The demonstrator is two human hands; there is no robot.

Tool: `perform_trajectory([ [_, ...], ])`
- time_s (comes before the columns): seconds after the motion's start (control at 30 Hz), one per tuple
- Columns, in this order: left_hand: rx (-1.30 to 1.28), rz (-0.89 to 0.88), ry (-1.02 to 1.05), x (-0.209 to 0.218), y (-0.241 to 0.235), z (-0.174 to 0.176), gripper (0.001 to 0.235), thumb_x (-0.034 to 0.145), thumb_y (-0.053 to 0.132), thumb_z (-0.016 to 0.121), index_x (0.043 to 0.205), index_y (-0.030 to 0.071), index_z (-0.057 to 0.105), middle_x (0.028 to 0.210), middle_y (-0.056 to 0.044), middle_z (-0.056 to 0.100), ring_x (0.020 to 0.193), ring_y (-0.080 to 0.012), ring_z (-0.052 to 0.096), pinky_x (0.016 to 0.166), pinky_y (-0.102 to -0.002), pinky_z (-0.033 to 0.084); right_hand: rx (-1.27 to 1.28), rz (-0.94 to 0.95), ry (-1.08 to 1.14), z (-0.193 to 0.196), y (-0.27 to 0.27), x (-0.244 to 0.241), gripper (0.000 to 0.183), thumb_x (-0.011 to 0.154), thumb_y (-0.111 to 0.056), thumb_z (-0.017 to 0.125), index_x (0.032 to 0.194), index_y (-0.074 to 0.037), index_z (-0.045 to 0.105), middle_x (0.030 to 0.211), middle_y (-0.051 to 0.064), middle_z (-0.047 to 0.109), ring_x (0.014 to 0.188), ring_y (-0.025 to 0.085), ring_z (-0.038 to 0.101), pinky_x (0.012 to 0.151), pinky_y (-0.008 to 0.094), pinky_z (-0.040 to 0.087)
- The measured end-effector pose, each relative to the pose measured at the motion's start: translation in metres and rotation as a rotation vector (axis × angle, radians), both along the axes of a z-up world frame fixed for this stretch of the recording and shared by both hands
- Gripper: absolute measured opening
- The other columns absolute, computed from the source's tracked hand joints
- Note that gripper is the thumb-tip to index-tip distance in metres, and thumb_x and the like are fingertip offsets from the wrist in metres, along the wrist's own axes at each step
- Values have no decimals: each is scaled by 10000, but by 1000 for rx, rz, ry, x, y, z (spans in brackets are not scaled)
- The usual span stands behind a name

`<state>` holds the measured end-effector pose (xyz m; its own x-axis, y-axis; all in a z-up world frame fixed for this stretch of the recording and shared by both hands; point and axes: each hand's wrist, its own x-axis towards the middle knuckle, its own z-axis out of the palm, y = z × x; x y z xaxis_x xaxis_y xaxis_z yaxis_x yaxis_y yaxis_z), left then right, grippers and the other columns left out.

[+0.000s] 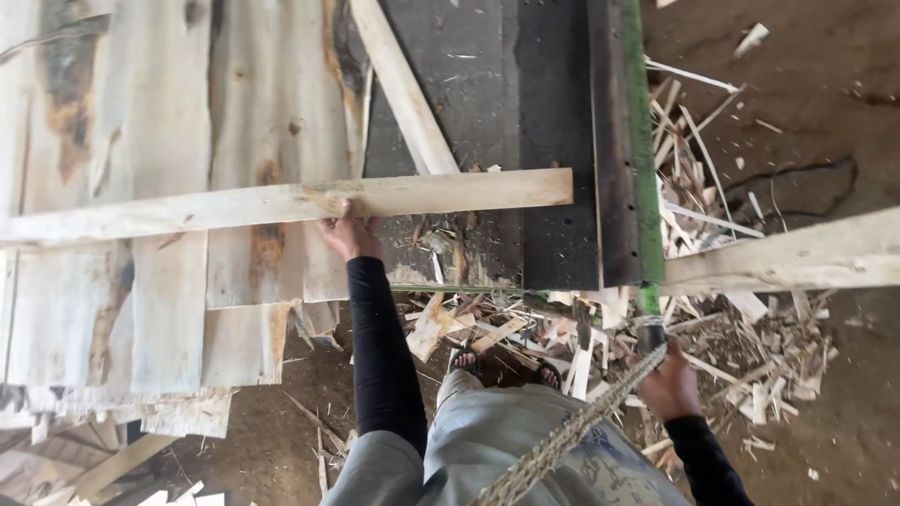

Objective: Operating a manual lever-action cutting machine to trim and organize thin wood slabs in a workshop.

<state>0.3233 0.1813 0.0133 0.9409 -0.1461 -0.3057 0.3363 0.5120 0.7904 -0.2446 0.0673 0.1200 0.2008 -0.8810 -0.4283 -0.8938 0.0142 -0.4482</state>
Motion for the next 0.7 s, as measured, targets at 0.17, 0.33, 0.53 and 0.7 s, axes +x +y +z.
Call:
perform_trajectory([
  [0.17,132,-150,-72,-7,45,113,521,970,42,631,1443,117,423,1152,-145,662,921,-273,722,604,-408,639,134,-74,9,14,-3,8,594,855,-283,757,1351,-62,517,874,224,755,659,351,766,652,479,621],
  [0.33,438,-389,-143,41,74,127,668,959,51,646,1552,74,339,1364,-209,561,1035,-300,762,644,-398,671,78,-57,8,6,-1,2,559,862,-297,755,1313,-51,536,794,206,738,660,336,744,622,489,601],
  [0.53,688,-155,-829,43,44,91,848,1076,66,749,1679,91,152,1710,-270,194,1570,-394,259,1258,-512,373,229,-191,-481,4,-2,-37,545,923,-383,746,1297,-14,596,858,147,695,682,276,664,614,438,526],
  [0.7,369,-435,-480,-117,9,68,693,982,155,707,1585,-9,408,867,-254,312,852,-254,459,1137,-451,529,525,-243,-1473,-43,-17,-44,740,989,-440,665,1545,-9,437,1216,209,686,1124,259,686,1028,356,557],
])
